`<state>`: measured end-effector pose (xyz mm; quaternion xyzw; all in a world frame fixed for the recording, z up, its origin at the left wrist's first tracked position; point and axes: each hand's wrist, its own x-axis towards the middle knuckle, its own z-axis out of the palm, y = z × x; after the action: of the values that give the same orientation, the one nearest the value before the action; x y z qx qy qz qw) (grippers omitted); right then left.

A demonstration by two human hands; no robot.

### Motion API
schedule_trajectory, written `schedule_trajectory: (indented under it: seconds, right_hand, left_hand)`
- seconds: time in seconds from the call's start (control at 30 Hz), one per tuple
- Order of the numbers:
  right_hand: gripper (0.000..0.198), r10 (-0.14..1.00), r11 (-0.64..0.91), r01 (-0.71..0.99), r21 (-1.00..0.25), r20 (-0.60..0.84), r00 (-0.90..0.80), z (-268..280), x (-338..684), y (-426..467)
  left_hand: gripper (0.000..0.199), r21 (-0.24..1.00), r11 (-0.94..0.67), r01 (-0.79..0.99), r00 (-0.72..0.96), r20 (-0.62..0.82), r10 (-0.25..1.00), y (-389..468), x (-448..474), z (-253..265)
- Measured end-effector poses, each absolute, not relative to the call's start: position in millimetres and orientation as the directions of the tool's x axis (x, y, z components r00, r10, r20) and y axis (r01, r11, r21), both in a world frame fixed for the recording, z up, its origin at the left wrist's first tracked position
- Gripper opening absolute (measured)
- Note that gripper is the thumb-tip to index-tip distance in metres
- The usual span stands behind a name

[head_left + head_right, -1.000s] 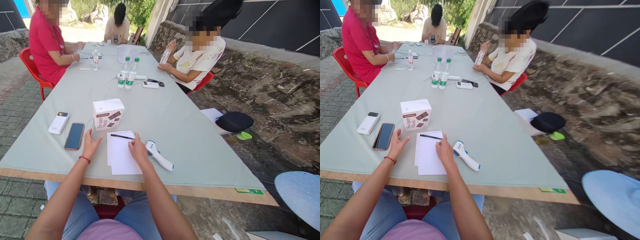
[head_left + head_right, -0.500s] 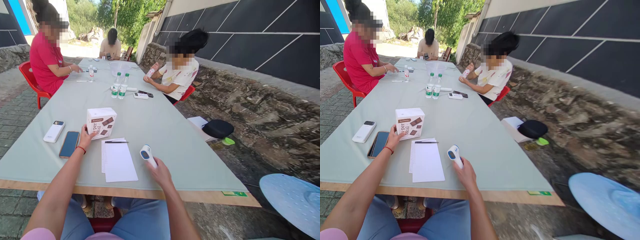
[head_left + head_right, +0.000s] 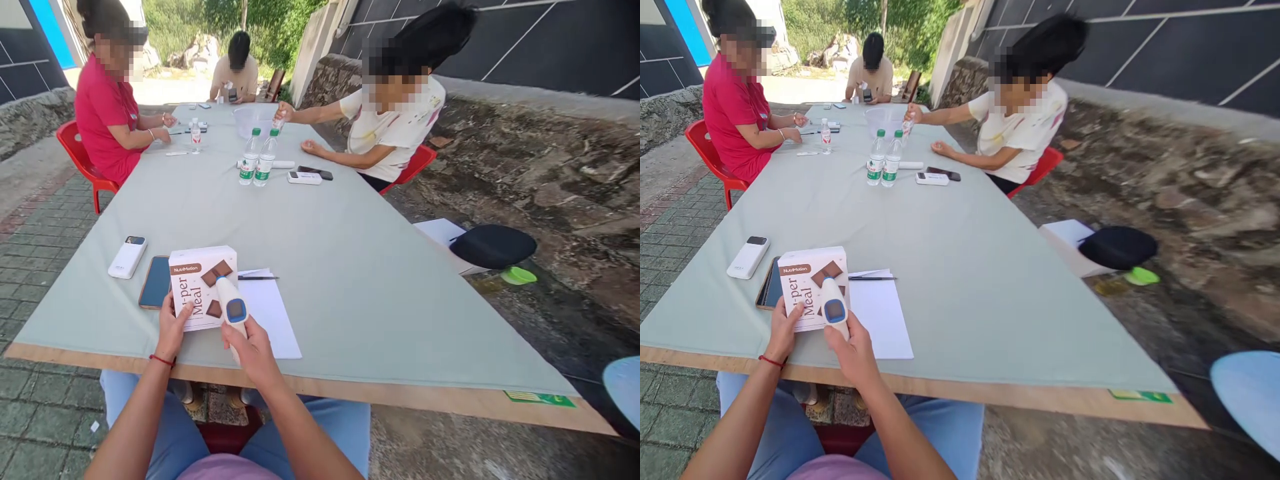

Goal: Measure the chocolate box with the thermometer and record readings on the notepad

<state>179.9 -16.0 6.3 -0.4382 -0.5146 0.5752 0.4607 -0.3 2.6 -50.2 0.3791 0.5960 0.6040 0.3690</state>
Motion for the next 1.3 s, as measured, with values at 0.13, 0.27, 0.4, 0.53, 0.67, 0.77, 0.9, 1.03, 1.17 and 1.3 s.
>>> schedule_trajectory:
  seconds: [0.13,0.27,0.4,0.53,0.67,0.77,0.9,1.03,1.17,1.3]
  right_hand:
    - [0.022,0.991,-0.039,-0.057,-0.998,-0.031,-0.134,-1.1,168.9,-6.3]
    - [0.023,0.992,-0.028,-0.006,-1.0,-0.027,-0.126,-2.8,167.2,-2.1]
    - [0.025,0.991,-0.035,0.027,-0.999,-0.038,-0.131,0.4,168.4,-2.5]
    - [0.026,0.99,-0.039,0.062,-0.997,-0.048,-0.136,2.1,171.0,-2.3]
    - [0.025,0.99,-0.044,0.06,-0.997,-0.051,-0.132,1.8,172.2,-1.6]
    - [0.024,0.991,-0.054,0.054,-0.997,-0.06,-0.121,3.0,171.0,-1.7]
    - [0.025,0.99,-0.074,0.062,-0.995,-0.081,-0.12,5.7,169.3,-1.9]
    - [0.026,0.981,-0.11,0.048,-0.993,-0.116,-0.156,8.3,169.4,-3.9]
    - [0.025,0.975,-0.153,-0.011,-0.988,-0.149,-0.167,17.2,171.3,-10.6]
    - [0.025,0.984,-0.096,-0.086,-0.992,-0.082,-0.157,36.8,178.3,-17.9]
  left_hand:
    - [0.055,0.994,-0.035,0.104,-0.398,0.074,0.914,1.6,3.6,-46.1]
    - [0.05,0.985,-0.063,0.159,-0.367,0.118,0.923,0.3,6.5,-44.2]
    - [0.051,0.981,-0.067,0.182,-0.362,0.131,0.923,-1.0,5.3,-45.3]
    - [0.051,0.977,-0.068,0.2,-0.356,0.137,0.924,-1.6,4.0,-46.4]
    - [0.051,0.976,-0.066,0.208,-0.357,0.138,0.924,-1.7,4.4,-47.1]
    - [0.051,0.977,-0.069,0.202,-0.353,0.138,0.925,-1.2,5.3,-46.2]
    - [0.05,0.978,-0.068,0.195,-0.356,0.135,0.925,-0.3,6.4,-43.6]
    - [0.052,0.981,-0.054,0.184,-0.355,0.118,0.927,-0.3,6.9,-44.0]
    - [0.057,0.987,-0.04,0.158,-0.362,0.096,0.927,-1.1,6.3,-46.8]
    - [0.063,0.993,-0.045,0.11,-0.333,0.079,0.94,-2.3,1.5,-49.0]
